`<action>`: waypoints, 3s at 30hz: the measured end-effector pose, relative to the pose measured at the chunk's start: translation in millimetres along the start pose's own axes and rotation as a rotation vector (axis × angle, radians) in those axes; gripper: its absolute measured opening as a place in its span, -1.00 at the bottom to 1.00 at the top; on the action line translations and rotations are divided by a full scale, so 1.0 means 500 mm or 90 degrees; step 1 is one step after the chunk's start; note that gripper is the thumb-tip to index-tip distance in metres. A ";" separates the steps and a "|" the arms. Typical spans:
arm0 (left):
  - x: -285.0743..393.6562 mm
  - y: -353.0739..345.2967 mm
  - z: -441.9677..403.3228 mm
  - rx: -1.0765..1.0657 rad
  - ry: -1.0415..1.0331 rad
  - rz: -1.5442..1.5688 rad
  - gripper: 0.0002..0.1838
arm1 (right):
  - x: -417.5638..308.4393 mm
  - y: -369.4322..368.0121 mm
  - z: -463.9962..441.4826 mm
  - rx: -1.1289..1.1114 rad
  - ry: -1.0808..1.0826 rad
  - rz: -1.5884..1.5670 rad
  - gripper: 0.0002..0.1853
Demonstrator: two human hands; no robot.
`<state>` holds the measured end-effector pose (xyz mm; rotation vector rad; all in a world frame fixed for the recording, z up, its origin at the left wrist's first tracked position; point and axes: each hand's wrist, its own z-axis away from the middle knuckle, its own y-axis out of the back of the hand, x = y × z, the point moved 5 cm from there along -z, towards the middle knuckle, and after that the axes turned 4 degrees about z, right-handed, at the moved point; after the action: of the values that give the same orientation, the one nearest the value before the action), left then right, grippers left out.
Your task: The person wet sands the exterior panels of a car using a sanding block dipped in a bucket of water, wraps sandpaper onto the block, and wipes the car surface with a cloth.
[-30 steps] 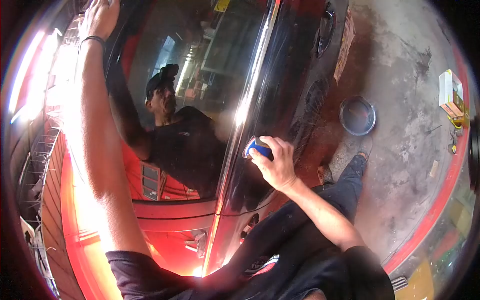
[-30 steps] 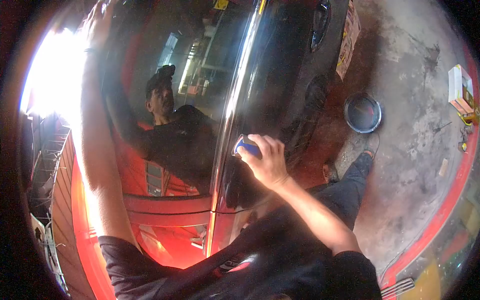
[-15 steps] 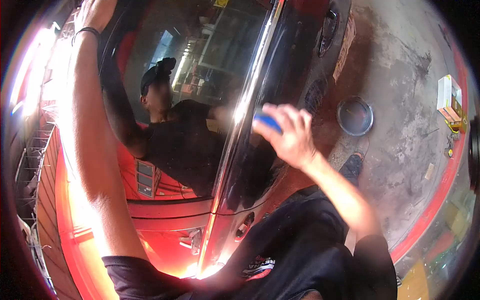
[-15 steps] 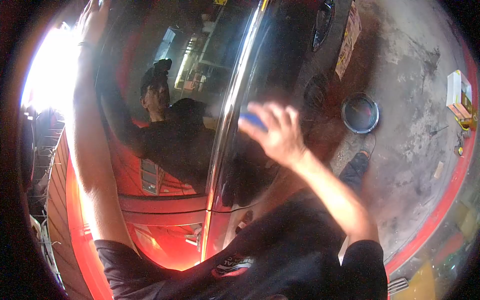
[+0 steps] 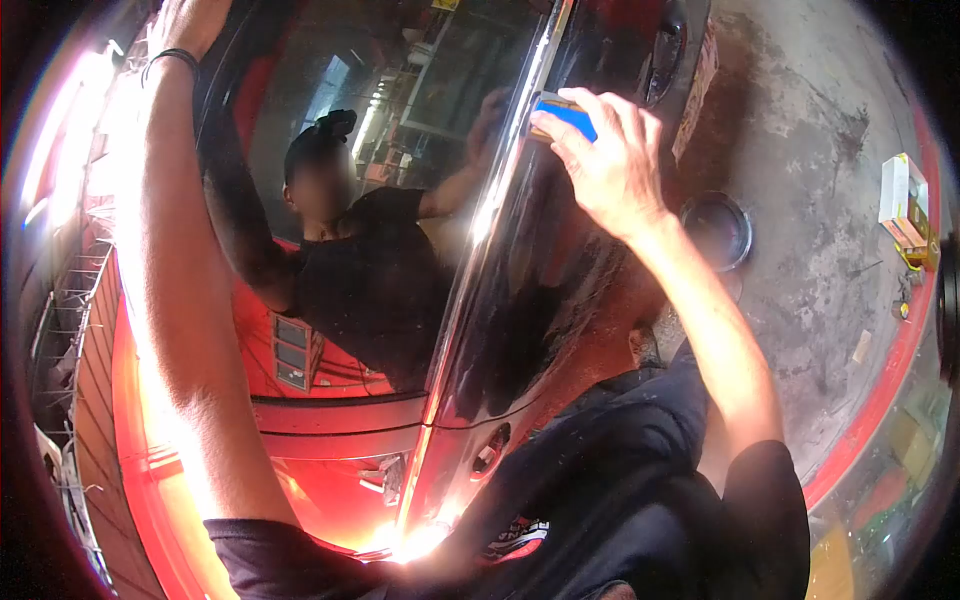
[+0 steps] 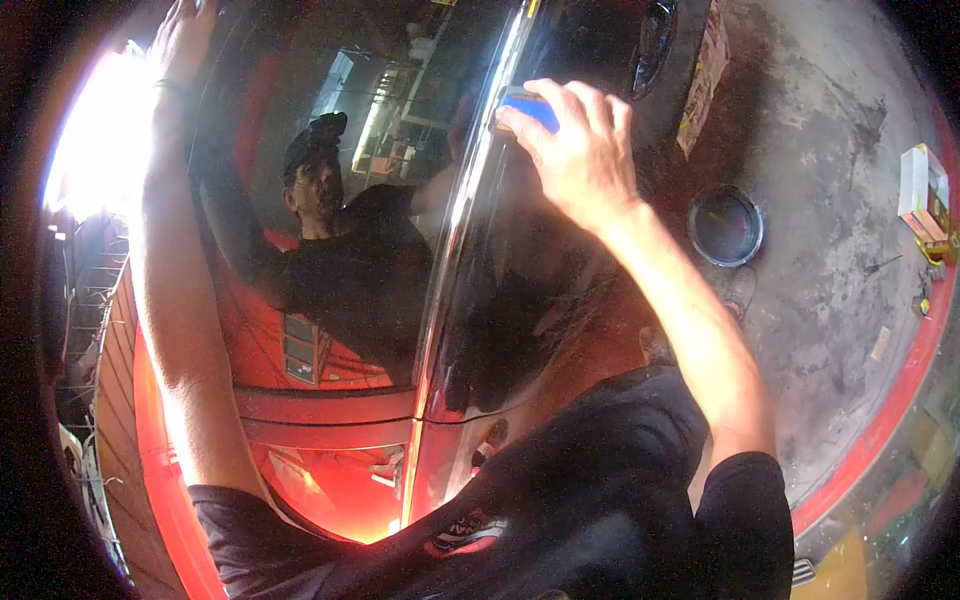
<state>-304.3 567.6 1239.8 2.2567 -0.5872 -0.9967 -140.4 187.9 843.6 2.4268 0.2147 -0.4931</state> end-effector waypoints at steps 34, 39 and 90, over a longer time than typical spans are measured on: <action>-0.010 -0.020 -0.066 -0.004 -0.015 -0.035 -0.12 | -0.183 -0.025 0.269 0.087 -0.305 -0.206 -0.52; 0.003 -0.013 -0.059 -0.026 -0.013 0.000 -0.16 | -0.025 -0.076 0.111 0.207 -0.353 -0.155 -0.65; 0.073 0.015 -0.026 0.038 -0.032 0.058 -0.26 | 0.095 -0.099 -0.060 0.218 -0.148 -0.115 -0.65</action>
<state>-272.9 545.0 1233.3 2.2404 -0.7449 -1.0057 -101.6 246.7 818.2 2.6623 0.2691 -0.9545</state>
